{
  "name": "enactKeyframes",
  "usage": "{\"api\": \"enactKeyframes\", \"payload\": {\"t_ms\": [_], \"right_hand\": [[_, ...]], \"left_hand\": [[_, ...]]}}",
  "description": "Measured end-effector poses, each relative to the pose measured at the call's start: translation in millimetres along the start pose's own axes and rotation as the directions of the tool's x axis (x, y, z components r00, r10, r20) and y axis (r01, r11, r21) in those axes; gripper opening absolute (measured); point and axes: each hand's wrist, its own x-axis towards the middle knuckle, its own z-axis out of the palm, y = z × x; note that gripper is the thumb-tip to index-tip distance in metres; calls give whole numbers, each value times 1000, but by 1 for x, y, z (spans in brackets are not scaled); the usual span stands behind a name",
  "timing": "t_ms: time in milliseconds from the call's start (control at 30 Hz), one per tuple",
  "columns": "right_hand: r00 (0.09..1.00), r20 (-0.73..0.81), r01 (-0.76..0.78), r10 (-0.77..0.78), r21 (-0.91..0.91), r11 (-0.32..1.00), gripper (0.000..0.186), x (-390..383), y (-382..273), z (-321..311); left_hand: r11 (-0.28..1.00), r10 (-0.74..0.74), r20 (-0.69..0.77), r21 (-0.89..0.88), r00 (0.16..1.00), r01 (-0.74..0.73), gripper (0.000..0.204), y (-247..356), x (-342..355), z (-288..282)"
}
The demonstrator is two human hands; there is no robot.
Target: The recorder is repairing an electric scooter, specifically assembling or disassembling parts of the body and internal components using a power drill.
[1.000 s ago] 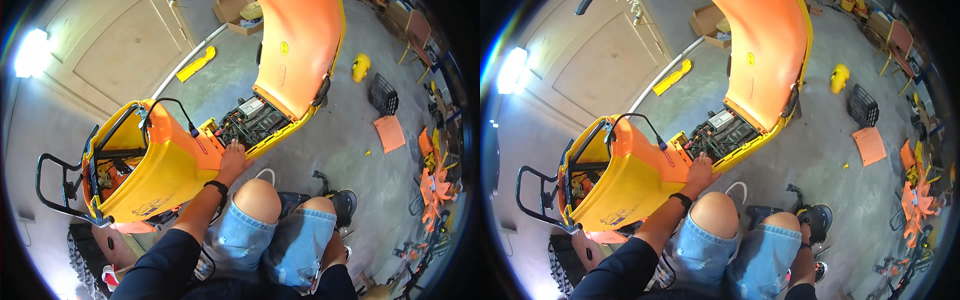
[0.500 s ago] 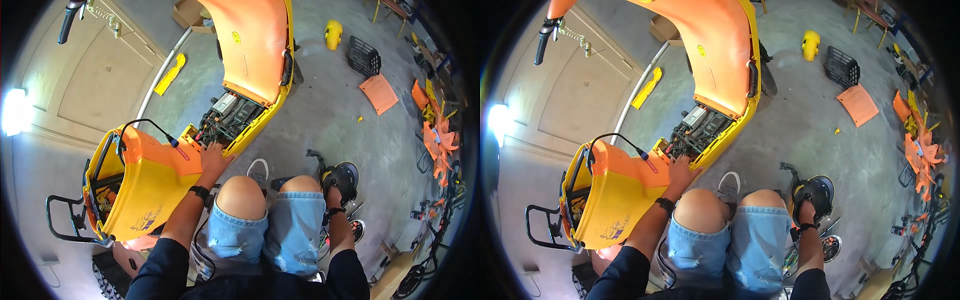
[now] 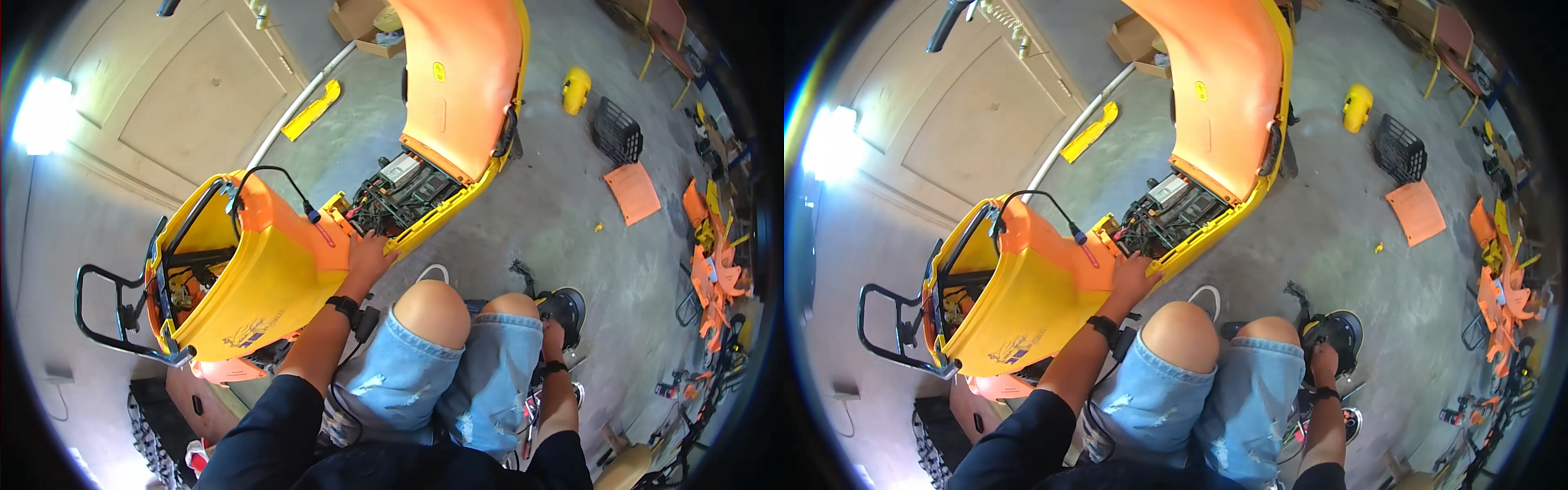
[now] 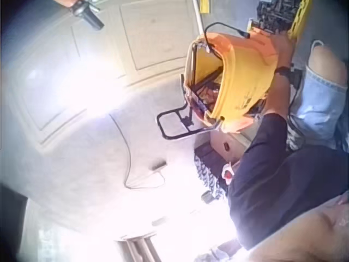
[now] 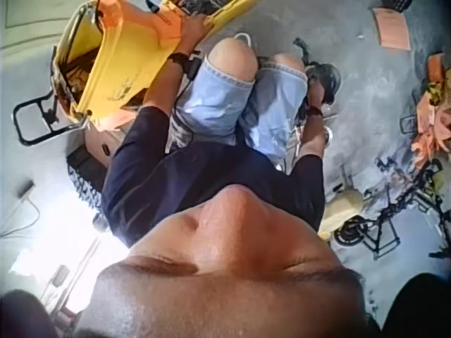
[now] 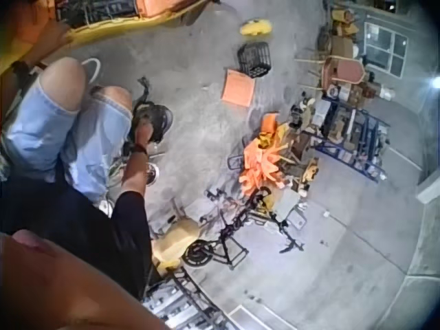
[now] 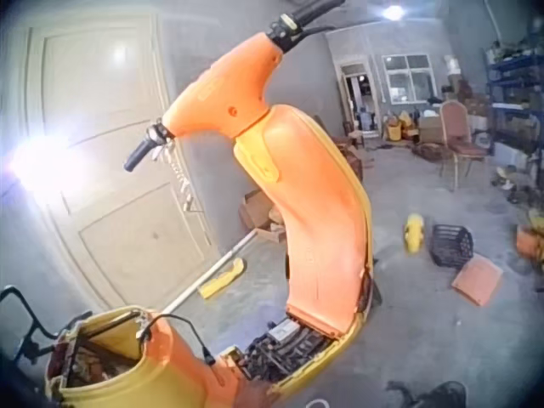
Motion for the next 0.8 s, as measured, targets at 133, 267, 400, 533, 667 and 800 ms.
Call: {"api": "enactKeyframes", "payload": {"t_ms": [133,267,400,533,667,800], "right_hand": [[952,-280,29,123,483,875,29,5,-4,-59],[924,-310,153,223,836,527,21,3,-56,-185],[936,-337,270,105,875,402,16,-15,-168,-307],[929,-330,368,-167,862,347,18,-38,-295,-340],[902,-76,225,-425,923,313,25,-42,-378,-286],[888,140,93,-438,879,468,29,-23,-408,-214]], "left_hand": [[999,1,-16,-32,1000,-1,51,1,-3,0],[1000,15,2,21,1000,-15,46,3,-4,-1],[1000,23,-10,0,1000,-23,44,0,-5,3],[998,62,-61,21,996,-61,46,-4,-5,7],[996,86,-56,4,995,-86,46,-7,-4,7],[994,110,-17,27,994,-109,46,-9,-2,6]]}}
